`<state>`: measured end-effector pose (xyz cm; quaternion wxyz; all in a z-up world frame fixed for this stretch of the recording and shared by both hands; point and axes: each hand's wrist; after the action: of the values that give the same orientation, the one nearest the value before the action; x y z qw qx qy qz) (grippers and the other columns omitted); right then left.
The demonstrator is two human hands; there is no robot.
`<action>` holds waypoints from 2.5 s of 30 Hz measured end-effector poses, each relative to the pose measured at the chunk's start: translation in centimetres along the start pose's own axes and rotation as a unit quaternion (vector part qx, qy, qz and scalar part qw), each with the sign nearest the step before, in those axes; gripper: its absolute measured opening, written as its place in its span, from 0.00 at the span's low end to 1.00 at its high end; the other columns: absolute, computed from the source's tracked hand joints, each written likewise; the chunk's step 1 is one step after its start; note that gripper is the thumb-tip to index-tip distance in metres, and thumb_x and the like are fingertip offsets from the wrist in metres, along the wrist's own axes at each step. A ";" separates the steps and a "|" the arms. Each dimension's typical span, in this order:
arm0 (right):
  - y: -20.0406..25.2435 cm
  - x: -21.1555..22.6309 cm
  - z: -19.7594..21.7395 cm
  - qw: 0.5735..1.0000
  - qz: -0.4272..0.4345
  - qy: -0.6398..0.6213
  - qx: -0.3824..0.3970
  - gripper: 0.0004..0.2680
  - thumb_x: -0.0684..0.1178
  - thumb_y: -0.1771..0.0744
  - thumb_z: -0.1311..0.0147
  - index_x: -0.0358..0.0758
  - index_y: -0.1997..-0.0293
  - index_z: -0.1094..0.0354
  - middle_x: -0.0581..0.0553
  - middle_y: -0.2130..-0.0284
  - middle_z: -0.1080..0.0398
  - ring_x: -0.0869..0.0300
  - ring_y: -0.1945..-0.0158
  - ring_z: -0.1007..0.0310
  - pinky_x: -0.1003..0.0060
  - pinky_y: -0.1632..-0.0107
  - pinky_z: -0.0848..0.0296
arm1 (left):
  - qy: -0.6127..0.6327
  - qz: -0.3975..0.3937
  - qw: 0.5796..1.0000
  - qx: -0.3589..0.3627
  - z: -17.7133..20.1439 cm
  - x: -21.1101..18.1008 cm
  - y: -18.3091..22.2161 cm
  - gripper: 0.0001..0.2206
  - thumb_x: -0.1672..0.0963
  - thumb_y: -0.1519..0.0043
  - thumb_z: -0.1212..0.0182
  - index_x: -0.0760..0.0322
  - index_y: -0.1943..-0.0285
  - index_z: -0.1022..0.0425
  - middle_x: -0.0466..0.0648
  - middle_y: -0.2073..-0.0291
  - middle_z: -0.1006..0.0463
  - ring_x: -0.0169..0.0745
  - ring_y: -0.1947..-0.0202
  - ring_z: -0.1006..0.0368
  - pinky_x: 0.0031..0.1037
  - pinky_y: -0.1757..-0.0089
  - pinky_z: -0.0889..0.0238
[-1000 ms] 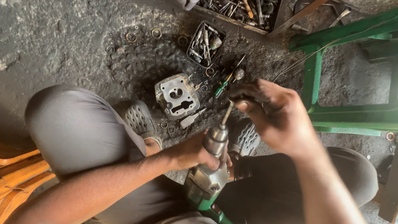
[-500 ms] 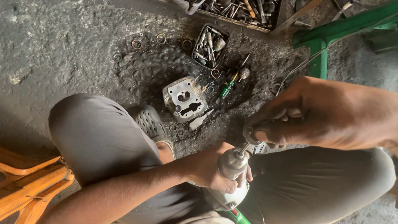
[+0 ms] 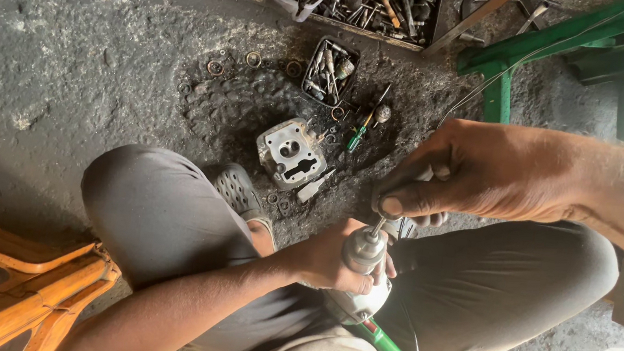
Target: The person manipulates internal engine components within an engine cylinder head while holding a portable power drill to lap or clean small internal parts by hand.
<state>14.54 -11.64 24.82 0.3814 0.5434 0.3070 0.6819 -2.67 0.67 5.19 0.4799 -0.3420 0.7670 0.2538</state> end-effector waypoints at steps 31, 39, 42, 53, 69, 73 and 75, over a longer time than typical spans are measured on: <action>3.3 0.8 -1.5 0.986 0.132 0.102 0.001 0.14 0.58 0.31 0.46 0.51 0.40 0.22 0.52 0.54 0.18 0.61 0.56 0.18 0.64 0.51 0.22 | 0.023 -0.082 0.994 0.065 -0.5 0.3 0.2 0.08 0.59 0.49 0.34 0.62 0.64 0.28 0.45 0.65 0.21 0.41 0.48 0.22 0.38 0.45 0.28; 2.6 5.1 -1.0 0.969 -0.131 0.196 0.068 0.14 0.62 0.32 0.47 0.65 0.42 0.21 0.55 0.61 0.18 0.62 0.62 0.18 0.60 0.55 0.18 | -0.019 -0.107 0.992 0.069 -0.3 0.5 0.2 0.06 0.59 0.48 0.34 0.64 0.65 0.25 0.48 0.62 0.19 0.43 0.48 0.20 0.37 0.46 0.28; 2.2 4.6 -1.3 0.985 -0.045 0.154 0.061 0.15 0.64 0.33 0.49 0.62 0.43 0.21 0.56 0.60 0.18 0.63 0.61 0.20 0.62 0.53 0.21 | -0.021 -0.097 0.993 0.060 -0.1 0.7 0.2 0.07 0.59 0.49 0.34 0.64 0.64 0.27 0.48 0.62 0.19 0.43 0.48 0.20 0.37 0.46 0.27; 1.3 0.4 -1.2 0.993 0.064 0.030 0.096 0.18 0.67 0.32 0.47 0.54 0.40 0.22 0.52 0.55 0.19 0.60 0.55 0.24 0.61 0.52 0.22 | -0.011 -0.065 0.996 0.055 -0.3 0.1 0.5 0.07 0.60 0.50 0.34 0.64 0.64 0.25 0.47 0.60 0.18 0.41 0.49 0.21 0.37 0.46 0.28; -1.0 -0.3 -1.9 0.998 0.037 0.049 -0.009 0.14 0.63 0.32 0.49 0.50 0.50 0.21 0.52 0.59 0.20 0.60 0.57 0.22 0.58 0.48 0.26 | 0.023 -0.062 0.998 0.011 0.0 1.5 -0.6 0.08 0.60 0.44 0.34 0.64 0.61 0.28 0.50 0.62 0.19 0.44 0.50 0.20 0.40 0.45 0.28; -5.4 -2.5 -1.2 0.986 -0.073 -0.078 -0.128 0.15 0.63 0.31 0.51 0.49 0.54 0.21 0.40 0.72 0.24 0.57 0.66 0.27 0.60 0.52 0.24 | 0.060 -0.013 0.997 -0.057 1.2 2.1 -0.9 0.07 0.60 0.44 0.35 0.64 0.61 0.28 0.50 0.63 0.18 0.43 0.54 0.18 0.40 0.49 0.23; -8.3 -4.0 -1.3 0.976 -0.109 -0.057 -0.182 0.15 0.61 0.31 0.52 0.43 0.53 0.23 0.43 0.71 0.26 0.58 0.68 0.32 0.57 0.58 0.29 | 0.061 -0.027 0.995 -0.076 1.3 2.4 -0.7 0.06 0.61 0.42 0.35 0.64 0.61 0.28 0.51 0.64 0.18 0.43 0.54 0.18 0.39 0.49 0.25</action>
<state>15.31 -10.77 15.56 0.5628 0.4666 0.2129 0.6483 -2.09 0.47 2.44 0.4117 -0.4132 0.7635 0.2772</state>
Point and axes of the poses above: each hand's wrist, its own y-axis away from the middle knuckle, its own z-axis out of the back of the hand, x = y × z
